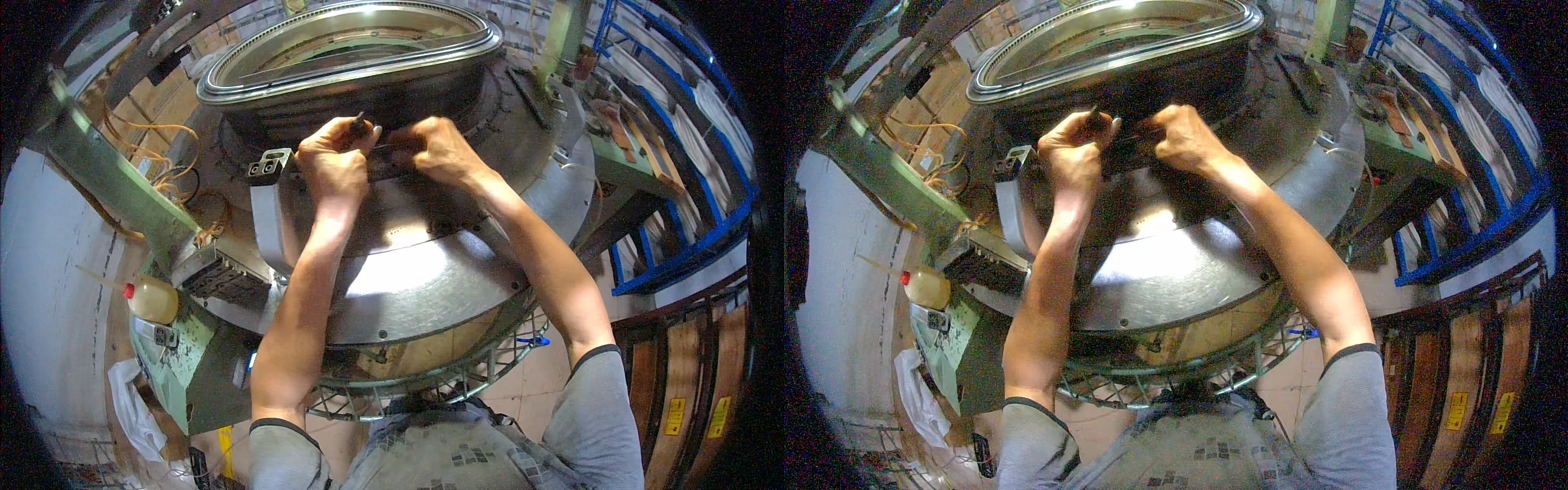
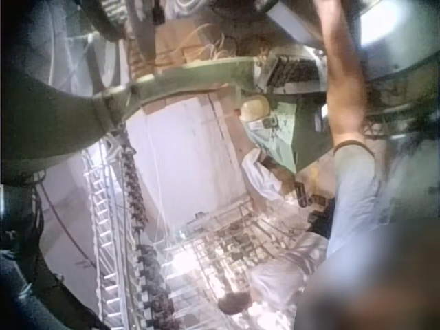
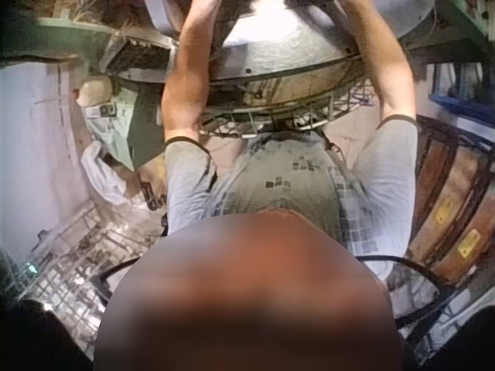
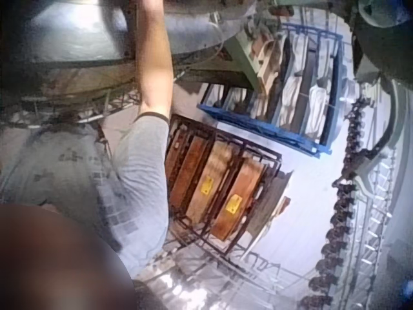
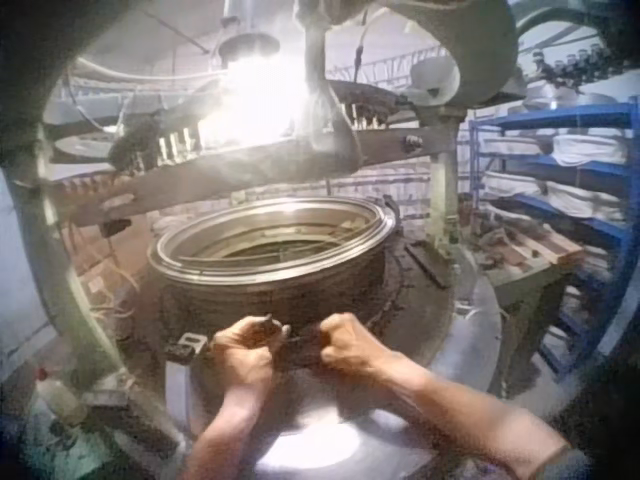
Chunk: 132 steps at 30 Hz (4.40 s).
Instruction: The person inserts small metal strips into slots around the rim of a large circular metal component. They retrieve strips from a nearby tray, align them, and press them into place one by one.
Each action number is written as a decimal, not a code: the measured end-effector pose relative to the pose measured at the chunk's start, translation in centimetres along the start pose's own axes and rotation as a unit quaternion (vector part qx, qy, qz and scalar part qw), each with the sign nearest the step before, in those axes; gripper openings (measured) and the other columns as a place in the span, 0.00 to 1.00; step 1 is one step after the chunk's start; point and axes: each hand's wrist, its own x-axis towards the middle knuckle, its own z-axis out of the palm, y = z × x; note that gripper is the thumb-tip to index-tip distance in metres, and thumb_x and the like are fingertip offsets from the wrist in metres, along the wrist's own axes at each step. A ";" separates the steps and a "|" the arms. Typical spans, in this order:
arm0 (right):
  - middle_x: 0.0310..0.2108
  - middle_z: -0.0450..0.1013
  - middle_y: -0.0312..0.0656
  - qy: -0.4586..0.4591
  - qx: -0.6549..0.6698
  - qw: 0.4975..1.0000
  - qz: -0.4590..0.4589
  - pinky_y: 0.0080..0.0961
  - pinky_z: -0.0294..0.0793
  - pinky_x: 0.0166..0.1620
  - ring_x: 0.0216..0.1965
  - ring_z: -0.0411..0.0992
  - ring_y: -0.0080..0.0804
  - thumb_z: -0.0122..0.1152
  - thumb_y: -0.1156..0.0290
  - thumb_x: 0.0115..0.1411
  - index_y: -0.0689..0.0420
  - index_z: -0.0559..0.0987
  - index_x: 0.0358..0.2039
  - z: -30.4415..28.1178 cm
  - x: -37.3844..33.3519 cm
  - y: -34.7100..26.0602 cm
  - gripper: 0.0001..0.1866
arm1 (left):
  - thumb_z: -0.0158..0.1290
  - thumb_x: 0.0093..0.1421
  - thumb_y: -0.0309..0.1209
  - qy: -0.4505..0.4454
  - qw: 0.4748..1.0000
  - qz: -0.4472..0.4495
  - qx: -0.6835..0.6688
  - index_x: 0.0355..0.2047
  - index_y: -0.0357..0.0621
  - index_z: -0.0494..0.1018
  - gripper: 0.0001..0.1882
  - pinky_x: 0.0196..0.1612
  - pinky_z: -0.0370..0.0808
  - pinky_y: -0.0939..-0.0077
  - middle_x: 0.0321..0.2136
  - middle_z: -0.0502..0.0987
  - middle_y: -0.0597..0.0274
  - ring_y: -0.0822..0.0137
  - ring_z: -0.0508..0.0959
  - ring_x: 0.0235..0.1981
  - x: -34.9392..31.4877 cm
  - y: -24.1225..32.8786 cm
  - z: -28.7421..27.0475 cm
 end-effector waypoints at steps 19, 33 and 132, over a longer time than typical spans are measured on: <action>0.21 0.76 0.32 -0.120 0.413 0.879 0.207 0.18 0.67 0.23 0.19 0.68 0.17 0.73 0.66 0.60 0.60 0.86 0.32 1.0 -3.7 -0.3 0.10 | 0.62 0.57 0.14 -0.061 0.927 -0.311 -0.200 0.39 0.35 0.77 0.10 0.43 0.85 0.68 0.36 0.83 0.55 0.61 0.85 0.38 -0.5 -0.2 0.1; 0.20 0.75 0.32 -0.101 0.405 0.894 0.163 0.18 0.66 0.22 0.19 0.68 0.17 0.66 0.68 0.65 0.59 0.84 0.30 1.2 -3.7 0.3 0.09 | 0.61 0.60 0.17 -0.037 0.918 -0.326 -0.223 0.38 0.36 0.77 0.07 0.44 0.85 0.65 0.37 0.82 0.54 0.60 0.85 0.39 -0.7 -0.7 -0.1; 0.19 0.78 0.37 0.078 0.084 0.990 0.086 0.25 0.71 0.25 0.21 0.72 0.19 0.65 0.69 0.63 0.63 0.85 0.36 2.7 -2.3 1.7 0.09 | 0.53 0.53 0.21 -0.165 0.849 0.177 0.469 0.22 0.36 0.78 0.06 0.34 0.85 0.60 0.61 0.72 0.47 0.49 0.85 0.33 -0.4 -0.8 1.5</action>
